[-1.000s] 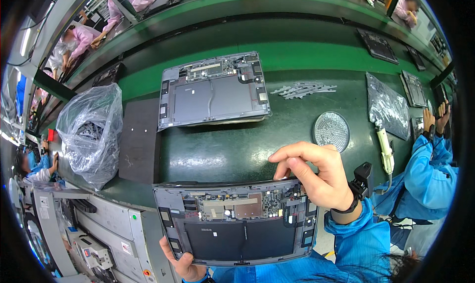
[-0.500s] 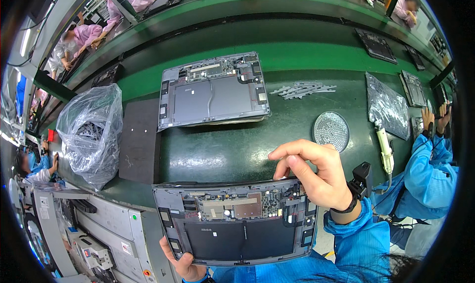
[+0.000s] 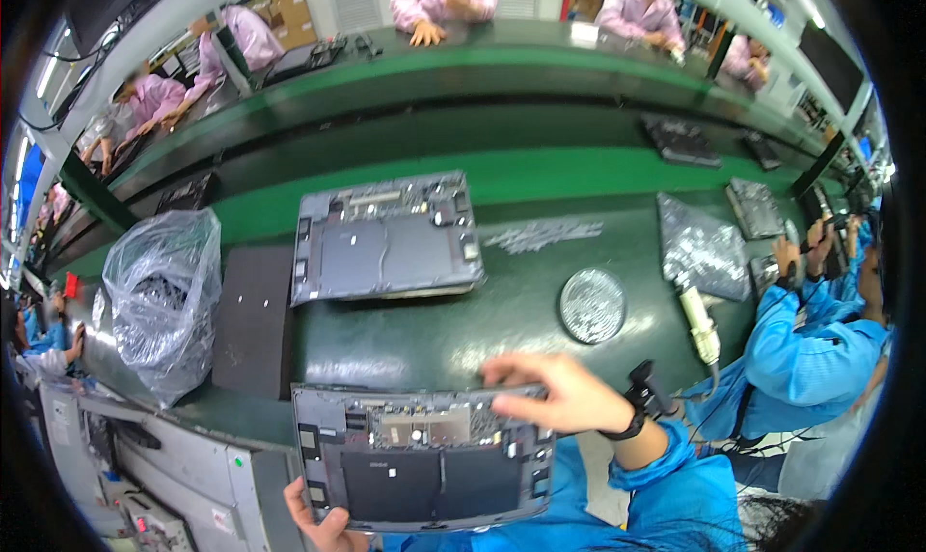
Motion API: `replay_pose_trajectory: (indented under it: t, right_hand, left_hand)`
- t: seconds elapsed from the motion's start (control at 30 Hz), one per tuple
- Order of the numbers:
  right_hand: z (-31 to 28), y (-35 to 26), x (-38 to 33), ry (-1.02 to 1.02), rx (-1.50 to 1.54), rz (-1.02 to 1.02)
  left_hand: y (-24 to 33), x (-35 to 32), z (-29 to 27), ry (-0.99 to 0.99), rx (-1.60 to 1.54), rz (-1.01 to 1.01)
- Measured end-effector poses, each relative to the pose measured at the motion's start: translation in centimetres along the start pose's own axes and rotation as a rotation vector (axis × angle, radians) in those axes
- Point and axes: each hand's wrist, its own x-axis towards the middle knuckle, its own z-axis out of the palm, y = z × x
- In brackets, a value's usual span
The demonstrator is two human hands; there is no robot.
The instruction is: Assembling internal components of a tablet or laptop device on a factory production line.
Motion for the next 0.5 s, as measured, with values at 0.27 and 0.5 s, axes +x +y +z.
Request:
replay_pose_trajectory:
  t: [0.27,0.5]
  right_hand:
    - [7.1,2.7,-4.0,0.073,0.407,0.136]
    - [8.4,-0.5,-6.1,0.232,0.214,-0.022]
  left_hand:
    - [1.0,2.4,5.0,0.096,-0.046,-0.187]
    - [2.2,2.6,9.4,-0.061,-0.107,-0.229]
